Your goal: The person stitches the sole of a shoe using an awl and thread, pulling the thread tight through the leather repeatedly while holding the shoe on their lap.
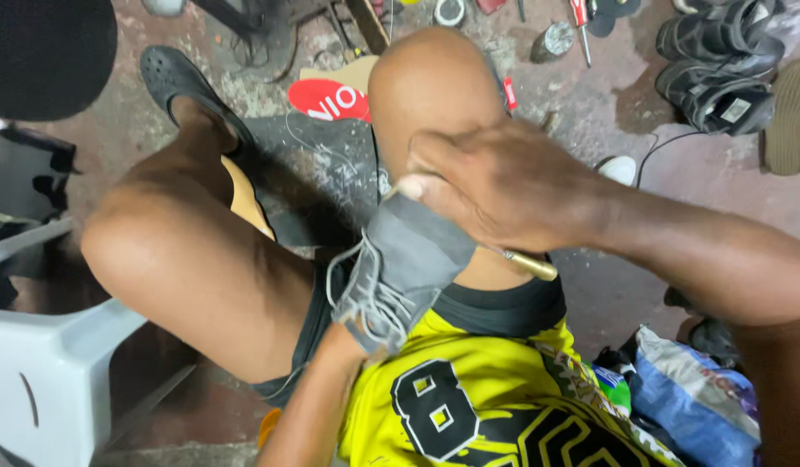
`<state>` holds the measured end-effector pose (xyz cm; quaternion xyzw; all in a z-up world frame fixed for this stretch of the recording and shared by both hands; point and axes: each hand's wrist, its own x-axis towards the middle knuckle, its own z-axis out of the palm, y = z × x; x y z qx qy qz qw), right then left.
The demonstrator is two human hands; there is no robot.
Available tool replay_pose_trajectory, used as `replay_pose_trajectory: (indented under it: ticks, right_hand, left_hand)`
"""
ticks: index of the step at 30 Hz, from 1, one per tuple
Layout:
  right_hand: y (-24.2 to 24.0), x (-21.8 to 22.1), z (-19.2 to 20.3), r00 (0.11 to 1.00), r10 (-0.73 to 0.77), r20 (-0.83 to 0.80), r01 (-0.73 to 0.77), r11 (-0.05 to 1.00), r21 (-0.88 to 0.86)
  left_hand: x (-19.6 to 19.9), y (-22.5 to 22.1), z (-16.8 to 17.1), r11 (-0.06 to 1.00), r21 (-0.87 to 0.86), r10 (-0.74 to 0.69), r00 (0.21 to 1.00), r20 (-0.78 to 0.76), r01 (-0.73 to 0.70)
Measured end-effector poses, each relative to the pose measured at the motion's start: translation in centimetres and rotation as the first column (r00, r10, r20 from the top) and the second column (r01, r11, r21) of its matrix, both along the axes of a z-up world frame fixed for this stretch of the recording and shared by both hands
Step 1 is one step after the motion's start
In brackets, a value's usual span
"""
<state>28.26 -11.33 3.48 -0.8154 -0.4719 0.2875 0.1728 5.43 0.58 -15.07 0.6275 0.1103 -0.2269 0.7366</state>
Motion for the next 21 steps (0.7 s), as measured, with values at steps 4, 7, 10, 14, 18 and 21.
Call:
replay_pose_trajectory:
  ticks: [4, 7, 10, 14, 18, 21]
  right_hand:
    - [-1.2, -0.4, 0.3, 0.986, -0.026, 0.164, -0.006, 0.982, 0.191]
    - [-5.5, -0.8, 1.2, 0.955, -0.292, 0.049, 0.292, 0.956, 0.014]
    - [-8.8, -3.0, -1.0, 0.906, -0.169, -0.389, 0.279, 0.928, 0.247]
    - [-10.4, -7.1, -4.6, 0.858, -0.290, -0.423, 0.410, 0.884, 0.226]
    - [-10.1, -7.3, -5.6, 0.884, -0.312, -0.347, 0.417, 0.862, 0.287]
    - [-9.8, -7.5, -5.4, 0.885, -0.331, -0.327, 0.434, 0.841, 0.323]
  left_hand:
    - [-0.2, 1.5, -0.2, 0.995, -0.015, 0.103, 0.994, -0.038, -0.103]
    - [-0.4, 1.3, -0.3, 0.981, -0.031, 0.189, 0.980, -0.058, -0.191]
    - [-0.4, 1.6, -0.1, 0.961, -0.019, 0.275, 0.959, -0.073, -0.277]
    - [1.4, 2.0, -1.1, 0.968, -0.027, 0.248, 0.966, -0.071, -0.250]
    - [-2.2, 3.4, -0.1, 0.941, -0.014, 0.331, 0.925, -0.185, -0.339]
    - [-3.3, 3.9, -0.6, 0.926, -0.016, 0.362, 0.900, -0.244, -0.377]
